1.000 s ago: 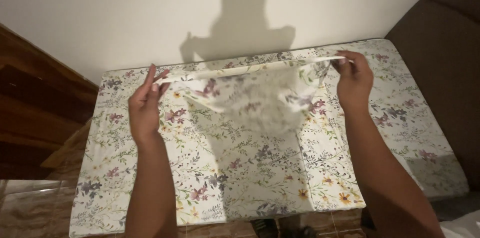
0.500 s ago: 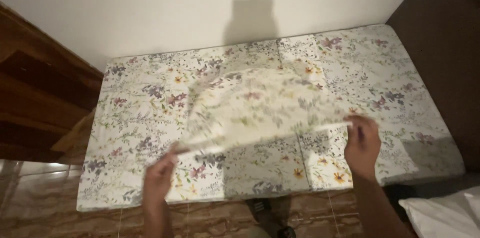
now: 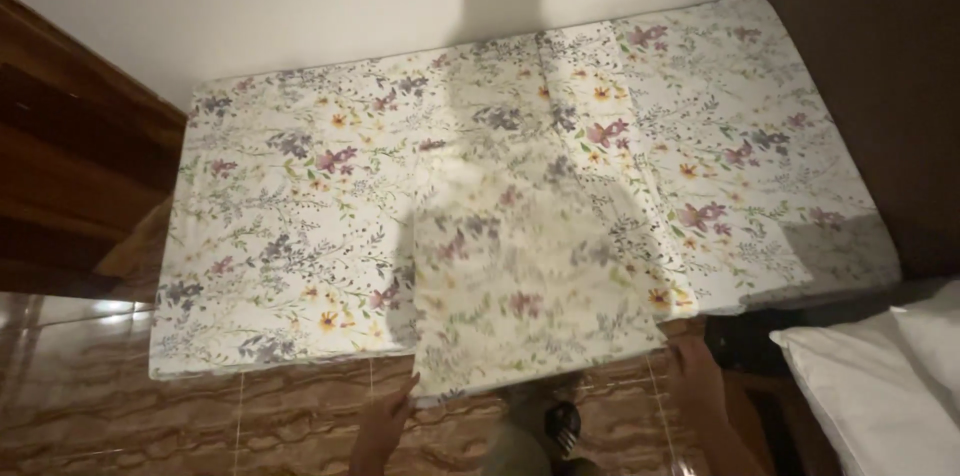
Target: The person removes a pillow from a floral pillowcase, places the pillow on the bed, and then folds the empty pillowcase. They then fold a floral bedsheet and place the folded items on the bed.
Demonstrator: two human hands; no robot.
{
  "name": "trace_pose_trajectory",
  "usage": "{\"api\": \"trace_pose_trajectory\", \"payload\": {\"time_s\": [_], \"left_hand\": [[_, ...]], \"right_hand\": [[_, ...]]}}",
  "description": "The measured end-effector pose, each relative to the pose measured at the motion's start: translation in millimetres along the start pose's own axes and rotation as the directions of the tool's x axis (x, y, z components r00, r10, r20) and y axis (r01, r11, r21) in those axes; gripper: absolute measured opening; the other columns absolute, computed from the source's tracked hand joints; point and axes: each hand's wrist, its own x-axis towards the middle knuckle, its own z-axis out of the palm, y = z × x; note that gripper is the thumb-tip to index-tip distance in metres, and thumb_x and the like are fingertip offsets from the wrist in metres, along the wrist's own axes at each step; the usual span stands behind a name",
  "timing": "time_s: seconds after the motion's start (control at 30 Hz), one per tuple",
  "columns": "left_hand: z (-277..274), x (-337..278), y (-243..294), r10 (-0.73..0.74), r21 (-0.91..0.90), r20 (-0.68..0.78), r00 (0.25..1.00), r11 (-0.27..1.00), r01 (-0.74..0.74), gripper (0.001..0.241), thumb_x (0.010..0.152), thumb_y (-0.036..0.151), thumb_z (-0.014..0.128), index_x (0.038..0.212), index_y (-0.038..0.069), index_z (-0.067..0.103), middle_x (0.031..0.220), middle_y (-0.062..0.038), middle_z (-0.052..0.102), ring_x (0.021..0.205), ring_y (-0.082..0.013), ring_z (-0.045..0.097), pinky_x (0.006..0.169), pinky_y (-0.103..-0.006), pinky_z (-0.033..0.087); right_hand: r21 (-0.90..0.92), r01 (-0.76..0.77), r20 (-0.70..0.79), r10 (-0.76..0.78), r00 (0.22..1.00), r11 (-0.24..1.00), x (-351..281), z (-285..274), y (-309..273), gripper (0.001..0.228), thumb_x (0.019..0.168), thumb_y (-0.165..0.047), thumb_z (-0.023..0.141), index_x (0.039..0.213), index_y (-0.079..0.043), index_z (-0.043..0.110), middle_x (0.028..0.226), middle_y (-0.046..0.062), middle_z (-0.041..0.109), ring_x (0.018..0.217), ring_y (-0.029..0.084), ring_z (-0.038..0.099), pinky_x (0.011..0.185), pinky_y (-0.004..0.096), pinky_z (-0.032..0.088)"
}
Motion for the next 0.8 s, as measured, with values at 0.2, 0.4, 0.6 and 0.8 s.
{"api": "trace_pose_trajectory", "payload": {"time_s": [0.2,0.4,0.6,0.8], "left_hand": [[6.5,14.4,-3.8,0.0,-0.147,0.0,1.0,0.989,-0.001,0.037,0.099,0.019,0.059,0.135,0.024,0.068,0.091,-0.002,0.081,0.08,-0.0127,0.079,0.076,-0.0296,0.06],[-38.5,78.9,58.3,0.135,-0.051,-0.146,0.98,0.988,-0.144,0.051,0.103,0.025,0.052,0.153,0.034,0.052,0.091,-0.005,0.082,0.084,-0.0162,0.076,0.082,-0.0325,0.059],[-92.9,148.8,156.3,0.2,-0.22,-0.276,0.94,0.939,-0.264,0.061,0.099,0.017,0.06,0.158,0.026,0.048,0.122,-0.024,0.071,0.108,-0.0344,0.073,0.102,-0.0439,0.053],[-121.5,254.8,192.5,0.151,-0.351,-0.313,0.938,0.899,-0.262,0.064,0.099,0.015,0.064,0.16,0.023,0.047,0.133,-0.019,0.07,0.113,-0.0341,0.072,0.107,-0.0477,0.048]], "right_hand": [[0.016,0.08,-0.098,-0.078,0.992,0.997,-0.5,21.4,30.3,0.024,0.091,-0.015,0.06,0.111,-0.007,0.073,0.111,0.013,0.07,0.105,0.031,0.067,0.096,0.043,0.049],[0.045,-0.004,-0.094,0.009,0.995,0.999,88.3,7.6,-40.3,0.03,0.101,-0.027,0.06,0.111,-0.003,0.074,0.107,0.017,0.072,0.1,0.034,0.067,0.087,0.045,0.05],[-0.05,0.169,-0.171,-0.175,0.97,0.984,219.4,11.6,-114.1,0.033,0.105,-0.03,0.057,0.115,-0.003,0.073,0.1,0.018,0.069,0.096,0.037,0.067,0.088,0.05,0.052],[-0.068,0.149,-0.166,-0.159,0.973,0.986,351.3,54.3,-144.2,0.029,0.107,-0.041,0.059,0.12,-0.019,0.073,0.104,0.008,0.07,0.102,0.031,0.071,0.094,0.047,0.055]]}}
